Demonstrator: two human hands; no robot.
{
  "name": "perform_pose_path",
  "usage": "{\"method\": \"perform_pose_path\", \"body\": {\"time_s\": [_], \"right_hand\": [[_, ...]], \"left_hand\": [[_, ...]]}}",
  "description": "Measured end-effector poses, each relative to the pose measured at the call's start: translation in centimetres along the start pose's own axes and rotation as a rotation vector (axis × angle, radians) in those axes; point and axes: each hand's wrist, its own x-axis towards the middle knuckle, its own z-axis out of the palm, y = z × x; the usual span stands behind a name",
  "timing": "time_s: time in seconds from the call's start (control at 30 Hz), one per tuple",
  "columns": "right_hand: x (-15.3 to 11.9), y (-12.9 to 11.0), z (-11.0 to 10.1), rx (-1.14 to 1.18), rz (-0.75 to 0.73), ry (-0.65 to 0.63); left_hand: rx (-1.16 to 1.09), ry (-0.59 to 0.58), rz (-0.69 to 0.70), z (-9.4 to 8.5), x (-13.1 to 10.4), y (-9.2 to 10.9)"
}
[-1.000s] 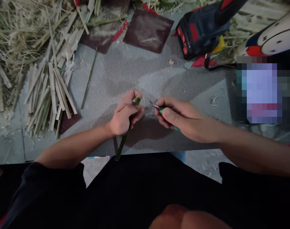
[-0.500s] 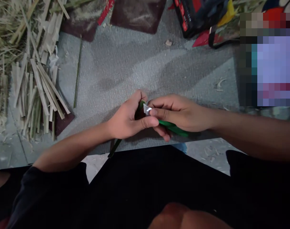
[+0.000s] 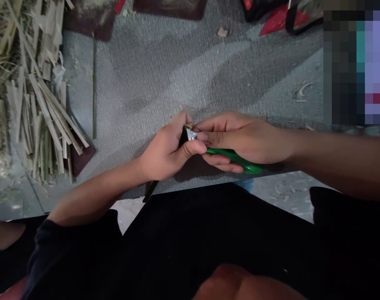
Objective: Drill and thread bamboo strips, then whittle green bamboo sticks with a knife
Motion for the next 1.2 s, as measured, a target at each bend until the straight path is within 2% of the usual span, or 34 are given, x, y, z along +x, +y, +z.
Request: {"method": "perform_pose_path", "body": {"time_s": [0.17,0.4,0.5,0.63,0.77,0.87,0.97,1.1,1.2], "right_hand": [[-0.1,0.1,0.4,0.014,0.012,0.024],[-0.1,0.9,2.1,-0.144,-0.138,0.329],[-0.1,0.7,1.8,-0.174,-0.171,0.266],[0.0,0.2,1.2,-0.124,-0.095,0.117],[0.1,0.2,0.5,-0.076,-0.032,0.056],[0.2,0.3,0.1,-0.051,0.003,0.025],[0.2,0.3,0.2,-0.025,0.014,0.034],[0.2,0.3,1.0,-0.044,-0.069,0.184],[0.2,0.5,1.3,-0.071,-0.178,0.254]], "left_hand": [[0.025,0.014,-0.017,0.1,-0.1,-0.1],[-0.056,0.117,-0.106,0.5,0.0,-0.1],[-0.069,0.11,-0.118,0.4,-0.1,-0.1],[-0.059,0.063,-0.105,0.2,-0.3,0.1],[-0.026,0.032,-0.088,0.1,-0.2,0.5],[0.013,0.007,-0.04,0.1,-0.1,0.4],[0.071,0.01,0.075,-0.1,0.1,-0.8],[0.229,-0.009,0.378,-0.5,0.3,-2.8],[0.315,0.009,0.379,-0.7,0.5,-3.1]]}}
